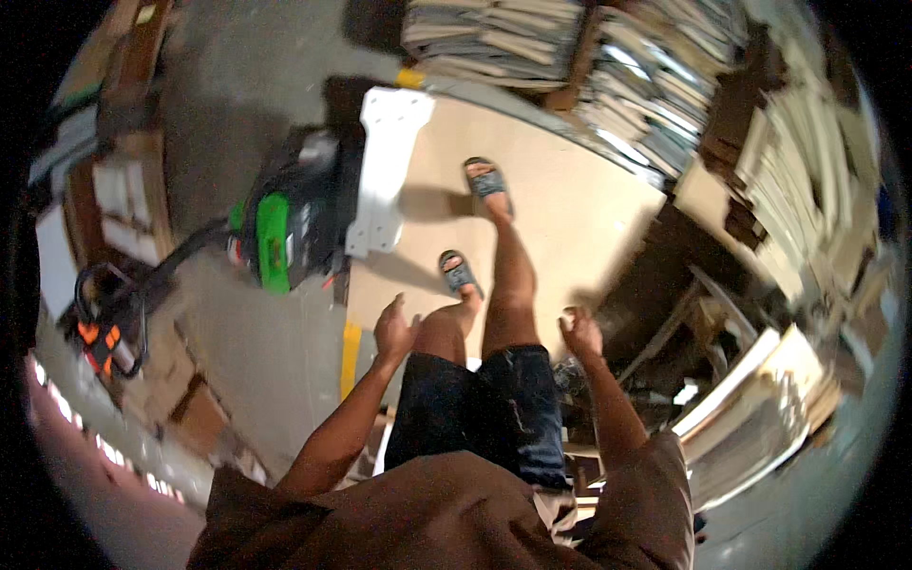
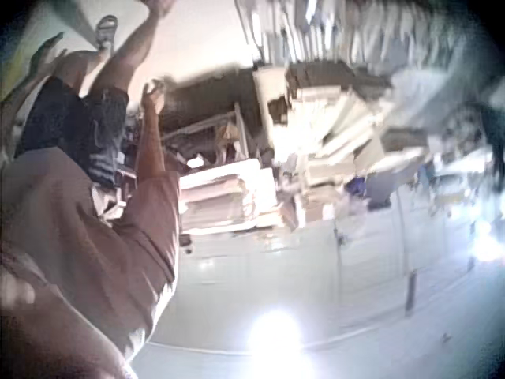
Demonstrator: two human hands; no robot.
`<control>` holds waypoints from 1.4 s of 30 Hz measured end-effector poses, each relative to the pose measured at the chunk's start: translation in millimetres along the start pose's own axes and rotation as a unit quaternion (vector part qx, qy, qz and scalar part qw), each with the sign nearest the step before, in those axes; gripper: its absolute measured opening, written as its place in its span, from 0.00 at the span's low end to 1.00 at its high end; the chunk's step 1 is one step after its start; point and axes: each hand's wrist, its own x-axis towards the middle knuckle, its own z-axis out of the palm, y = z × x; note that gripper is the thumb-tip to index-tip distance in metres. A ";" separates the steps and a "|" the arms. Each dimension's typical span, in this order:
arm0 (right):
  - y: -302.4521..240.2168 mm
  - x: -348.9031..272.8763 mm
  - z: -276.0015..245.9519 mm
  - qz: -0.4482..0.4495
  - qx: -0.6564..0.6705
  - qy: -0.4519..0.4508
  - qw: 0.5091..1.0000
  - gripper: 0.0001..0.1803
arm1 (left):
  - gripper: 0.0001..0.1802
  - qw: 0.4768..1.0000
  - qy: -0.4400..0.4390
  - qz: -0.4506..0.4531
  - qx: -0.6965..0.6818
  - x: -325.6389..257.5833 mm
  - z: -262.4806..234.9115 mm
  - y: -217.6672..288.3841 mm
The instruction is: The person picks up curved white wooden parts from a stack and places them onto a cardboard sheet on the floor.
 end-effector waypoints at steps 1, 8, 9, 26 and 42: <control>-1.0 -31.8 15.9 0.047 0.031 -0.029 0.998 0.20 | 0.35 0.998 0.044 0.034 0.020 -17.6 -2.1 -12.6; 66.5 -238.7 105.8 0.104 0.216 -0.001 0.971 0.23 | 0.32 0.995 -0.076 0.063 0.012 -123.2 -65.3 36.0; 68.9 -249.8 110.3 0.067 0.249 0.050 0.965 0.22 | 0.32 0.994 -0.047 0.101 0.005 -131.6 -68.3 23.1; 303.0 -421.7 6.3 0.188 0.281 0.457 0.823 0.24 | 0.15 0.940 -0.049 0.310 0.136 -247.8 -73.1 90.4; 741.5 -388.3 -115.7 0.383 0.215 0.325 0.838 0.45 | 0.25 0.933 -0.255 0.211 0.143 -359.5 125.8 312.3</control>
